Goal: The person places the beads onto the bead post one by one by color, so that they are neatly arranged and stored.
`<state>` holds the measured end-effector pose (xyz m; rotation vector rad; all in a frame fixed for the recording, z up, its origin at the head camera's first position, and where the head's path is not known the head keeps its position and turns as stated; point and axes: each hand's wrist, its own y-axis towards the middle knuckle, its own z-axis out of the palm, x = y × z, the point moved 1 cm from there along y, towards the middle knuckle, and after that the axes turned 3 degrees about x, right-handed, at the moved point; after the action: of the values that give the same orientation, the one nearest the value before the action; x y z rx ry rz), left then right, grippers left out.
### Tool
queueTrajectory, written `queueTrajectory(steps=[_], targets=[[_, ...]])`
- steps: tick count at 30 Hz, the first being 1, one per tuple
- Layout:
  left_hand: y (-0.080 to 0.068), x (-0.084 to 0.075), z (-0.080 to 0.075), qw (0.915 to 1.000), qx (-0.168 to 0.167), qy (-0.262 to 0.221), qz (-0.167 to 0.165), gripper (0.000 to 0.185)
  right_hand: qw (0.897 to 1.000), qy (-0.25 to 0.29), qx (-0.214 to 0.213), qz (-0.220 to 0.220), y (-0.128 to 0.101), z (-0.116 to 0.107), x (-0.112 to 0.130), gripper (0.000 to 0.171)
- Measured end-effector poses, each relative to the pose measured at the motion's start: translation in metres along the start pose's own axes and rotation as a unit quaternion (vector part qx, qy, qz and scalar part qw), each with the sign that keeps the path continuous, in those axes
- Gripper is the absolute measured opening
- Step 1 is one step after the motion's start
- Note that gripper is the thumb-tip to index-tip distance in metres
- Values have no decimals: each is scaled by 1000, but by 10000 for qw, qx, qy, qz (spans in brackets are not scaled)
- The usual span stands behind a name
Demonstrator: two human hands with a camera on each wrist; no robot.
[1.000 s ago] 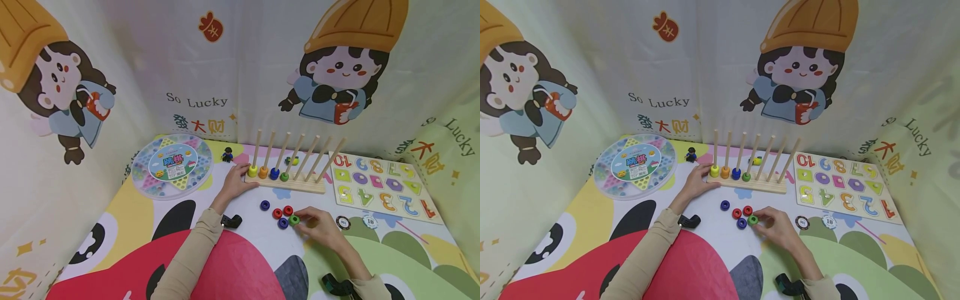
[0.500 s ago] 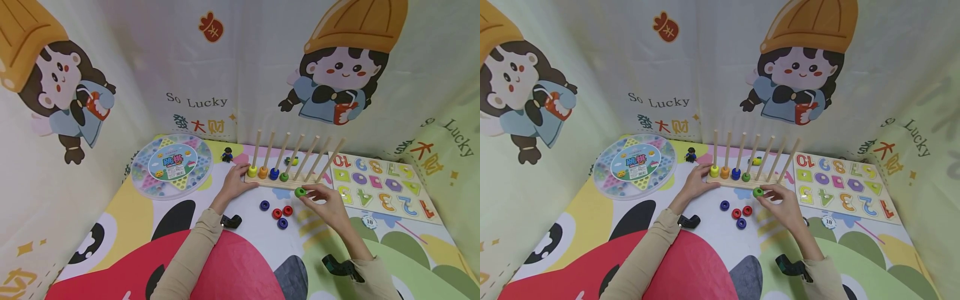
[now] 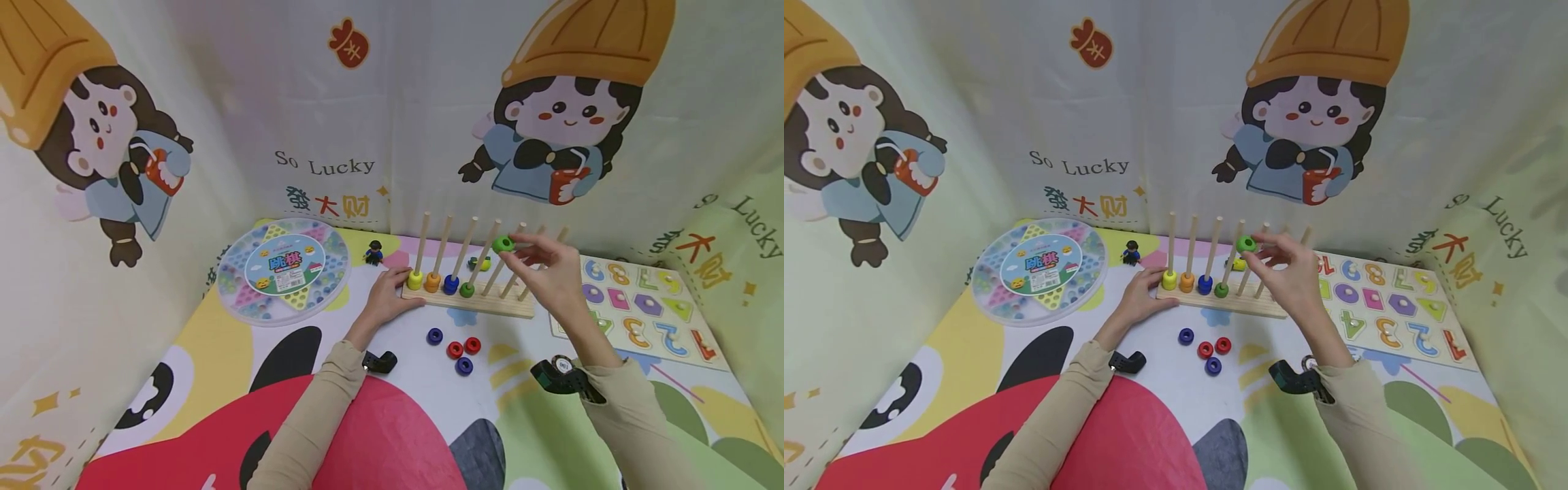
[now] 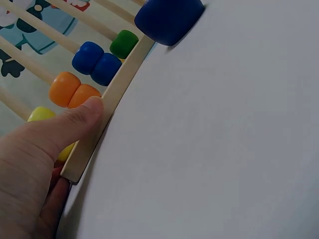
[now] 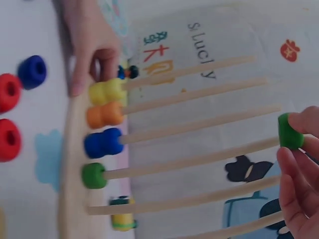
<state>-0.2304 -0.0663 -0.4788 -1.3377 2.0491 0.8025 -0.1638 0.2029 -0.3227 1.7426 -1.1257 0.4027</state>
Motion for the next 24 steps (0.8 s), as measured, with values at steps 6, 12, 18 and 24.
queueTrajectory(steps=[6,12,18,24], targets=[[1,1,0,9999,-47,64,105,77,9996,-62,-281,50,21,-4,24,30],[1,2,1,9999,-11,158,67,78,9994,-187,-173,215,32,-2,11,30],[1,2,1,9999,-1,153,64,78,9979,-488,6,423,34,-1,13,30],[1,3,0,9999,15,140,83,77,9988,-428,-108,218,27,-2,17,28]])
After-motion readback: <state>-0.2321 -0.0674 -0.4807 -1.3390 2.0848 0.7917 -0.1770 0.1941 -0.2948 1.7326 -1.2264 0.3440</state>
